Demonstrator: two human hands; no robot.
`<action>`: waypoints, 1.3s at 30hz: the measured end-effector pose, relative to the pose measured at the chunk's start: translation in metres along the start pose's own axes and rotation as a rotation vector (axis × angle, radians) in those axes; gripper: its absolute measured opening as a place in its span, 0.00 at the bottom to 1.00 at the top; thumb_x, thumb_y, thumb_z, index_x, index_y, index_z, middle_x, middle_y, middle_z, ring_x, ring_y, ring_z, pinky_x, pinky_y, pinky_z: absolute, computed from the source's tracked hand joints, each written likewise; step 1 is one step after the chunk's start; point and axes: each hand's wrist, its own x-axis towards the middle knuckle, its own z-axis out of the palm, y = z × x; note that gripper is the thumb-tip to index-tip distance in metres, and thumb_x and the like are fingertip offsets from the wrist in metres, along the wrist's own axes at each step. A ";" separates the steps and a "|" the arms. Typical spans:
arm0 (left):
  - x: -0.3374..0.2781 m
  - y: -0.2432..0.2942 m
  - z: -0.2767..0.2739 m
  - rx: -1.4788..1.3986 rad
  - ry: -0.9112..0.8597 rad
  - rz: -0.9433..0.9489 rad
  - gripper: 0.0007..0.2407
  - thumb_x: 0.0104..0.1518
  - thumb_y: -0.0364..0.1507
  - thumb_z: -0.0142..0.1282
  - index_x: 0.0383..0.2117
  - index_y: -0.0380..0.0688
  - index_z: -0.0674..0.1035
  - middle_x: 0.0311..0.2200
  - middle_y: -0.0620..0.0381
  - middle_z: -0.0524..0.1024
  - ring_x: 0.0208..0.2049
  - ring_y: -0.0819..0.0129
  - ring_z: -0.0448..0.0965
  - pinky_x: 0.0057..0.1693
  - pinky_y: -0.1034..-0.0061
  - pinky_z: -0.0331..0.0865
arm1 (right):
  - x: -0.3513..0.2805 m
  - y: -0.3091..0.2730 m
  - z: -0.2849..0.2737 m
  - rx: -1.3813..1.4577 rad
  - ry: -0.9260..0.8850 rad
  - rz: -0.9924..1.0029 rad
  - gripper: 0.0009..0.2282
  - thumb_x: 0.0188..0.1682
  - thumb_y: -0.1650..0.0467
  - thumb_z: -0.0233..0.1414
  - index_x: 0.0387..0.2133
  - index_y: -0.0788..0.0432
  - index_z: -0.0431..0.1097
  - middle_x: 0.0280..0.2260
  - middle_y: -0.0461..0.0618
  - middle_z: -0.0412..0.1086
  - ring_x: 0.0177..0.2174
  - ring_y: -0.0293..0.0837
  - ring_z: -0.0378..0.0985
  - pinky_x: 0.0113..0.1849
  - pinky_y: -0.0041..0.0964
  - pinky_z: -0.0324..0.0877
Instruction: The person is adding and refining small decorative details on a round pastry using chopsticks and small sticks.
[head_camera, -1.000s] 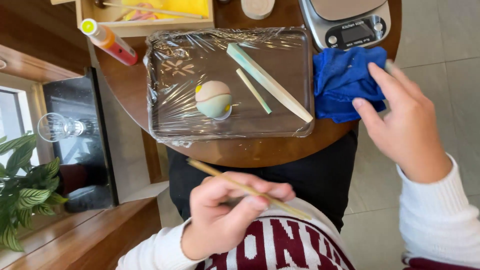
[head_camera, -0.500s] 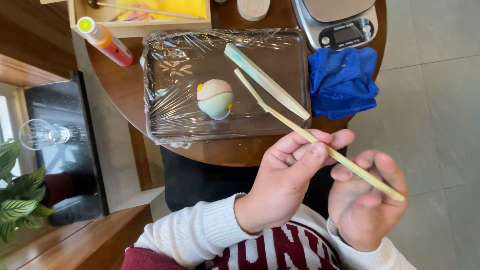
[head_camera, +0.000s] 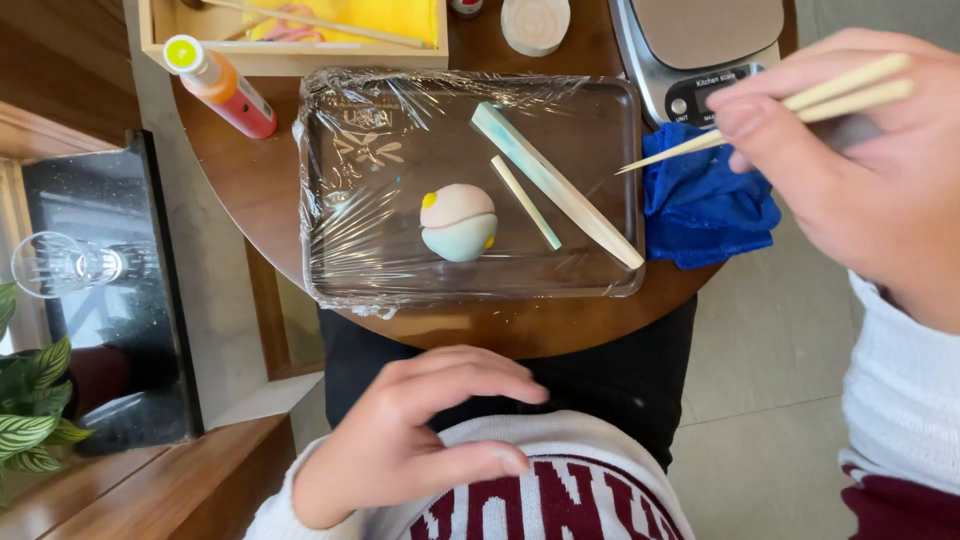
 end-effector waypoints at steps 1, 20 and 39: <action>-0.006 0.002 -0.007 0.187 0.102 0.011 0.12 0.57 0.35 0.61 0.40 0.42 0.79 0.39 0.55 0.82 0.41 0.63 0.85 0.52 0.73 0.80 | 0.008 -0.002 0.006 0.008 0.005 0.054 0.02 0.67 0.85 0.56 0.44 0.77 0.77 0.40 0.66 0.74 0.36 0.49 0.79 0.41 0.37 0.74; 0.044 -0.024 -0.047 0.569 0.376 -0.286 0.46 0.53 0.24 0.69 0.72 0.51 0.43 0.48 0.59 0.84 0.43 0.66 0.84 0.55 0.76 0.74 | -0.023 -0.020 0.012 -0.016 -0.123 -0.014 0.08 0.52 0.75 0.54 0.38 0.69 0.79 0.34 0.61 0.77 0.31 0.47 0.80 0.36 0.38 0.76; 0.041 -0.033 -0.053 0.747 0.237 -0.078 0.35 0.57 0.22 0.70 0.69 0.48 0.59 0.68 0.48 0.68 0.63 0.55 0.77 0.66 0.70 0.67 | -0.037 -0.011 0.052 0.068 -0.141 -0.029 0.06 0.52 0.72 0.54 0.35 0.62 0.80 0.33 0.49 0.80 0.34 0.44 0.82 0.37 0.36 0.76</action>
